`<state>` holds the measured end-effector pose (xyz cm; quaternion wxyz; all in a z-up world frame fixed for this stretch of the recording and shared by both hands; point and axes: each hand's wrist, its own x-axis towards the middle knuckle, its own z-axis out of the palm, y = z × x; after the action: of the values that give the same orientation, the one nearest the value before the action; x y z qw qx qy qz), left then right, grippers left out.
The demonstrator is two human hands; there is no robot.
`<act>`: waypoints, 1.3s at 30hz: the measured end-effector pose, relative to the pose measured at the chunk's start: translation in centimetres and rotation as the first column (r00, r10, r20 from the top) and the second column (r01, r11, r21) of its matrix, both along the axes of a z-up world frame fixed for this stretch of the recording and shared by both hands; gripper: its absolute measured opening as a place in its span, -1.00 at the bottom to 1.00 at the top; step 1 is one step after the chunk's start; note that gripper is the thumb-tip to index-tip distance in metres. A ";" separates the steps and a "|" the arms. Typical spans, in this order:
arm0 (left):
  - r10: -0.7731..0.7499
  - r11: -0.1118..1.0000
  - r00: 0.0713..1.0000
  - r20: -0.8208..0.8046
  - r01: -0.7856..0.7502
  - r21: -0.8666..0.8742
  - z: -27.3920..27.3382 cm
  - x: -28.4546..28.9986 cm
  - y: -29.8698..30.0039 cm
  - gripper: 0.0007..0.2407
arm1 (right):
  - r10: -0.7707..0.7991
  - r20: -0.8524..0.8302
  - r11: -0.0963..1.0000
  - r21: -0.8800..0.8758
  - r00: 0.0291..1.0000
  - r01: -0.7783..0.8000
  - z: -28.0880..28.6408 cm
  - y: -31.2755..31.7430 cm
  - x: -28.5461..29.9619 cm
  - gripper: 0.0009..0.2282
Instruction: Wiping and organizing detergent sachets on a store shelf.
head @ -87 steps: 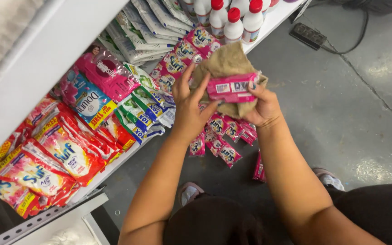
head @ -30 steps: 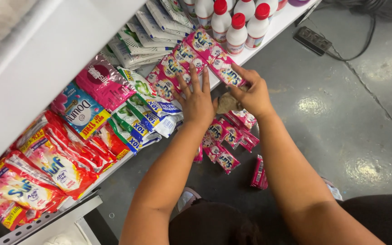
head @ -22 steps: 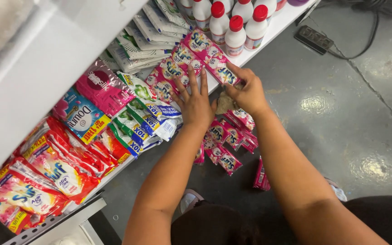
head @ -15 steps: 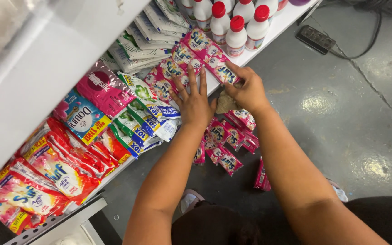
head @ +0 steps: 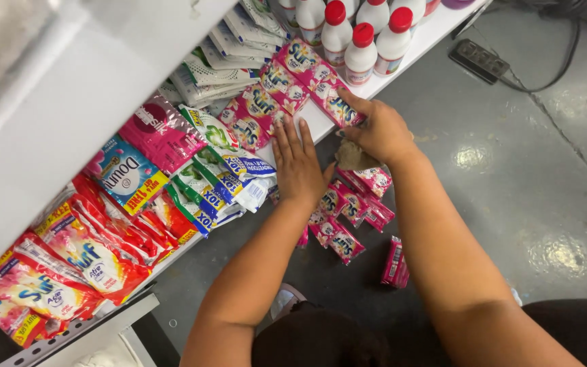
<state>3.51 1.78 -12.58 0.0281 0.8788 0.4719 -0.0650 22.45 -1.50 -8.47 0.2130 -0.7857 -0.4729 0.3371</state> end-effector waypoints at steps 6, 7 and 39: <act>-0.016 1.000 1.000 -0.002 0.016 -0.011 -0.5 -0.1 0.0 -0.03 | -0.006 -0.020 1.000 0.021 1.000 0.007 0.0 -0.1 -0.2 -0.35; -0.015 1.000 1.000 -0.004 0.015 -0.018 -0.6 -0.2 0.1 -0.03 | -0.009 -0.017 1.000 0.023 1.000 0.009 -0.4 0.0 -0.3 -0.34; -0.436 0.852 0.897 0.075 0.438 -0.288 -8.5 -6.4 -7.3 0.07 | -0.554 -0.731 0.588 -0.005 0.398 0.809 -11.8 -8.4 3.0 -0.85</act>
<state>-2.93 -5.48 -21.06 0.1460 0.9488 0.2445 -0.1369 25.49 -9.88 -20.31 0.6236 -0.6807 -0.0430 0.3821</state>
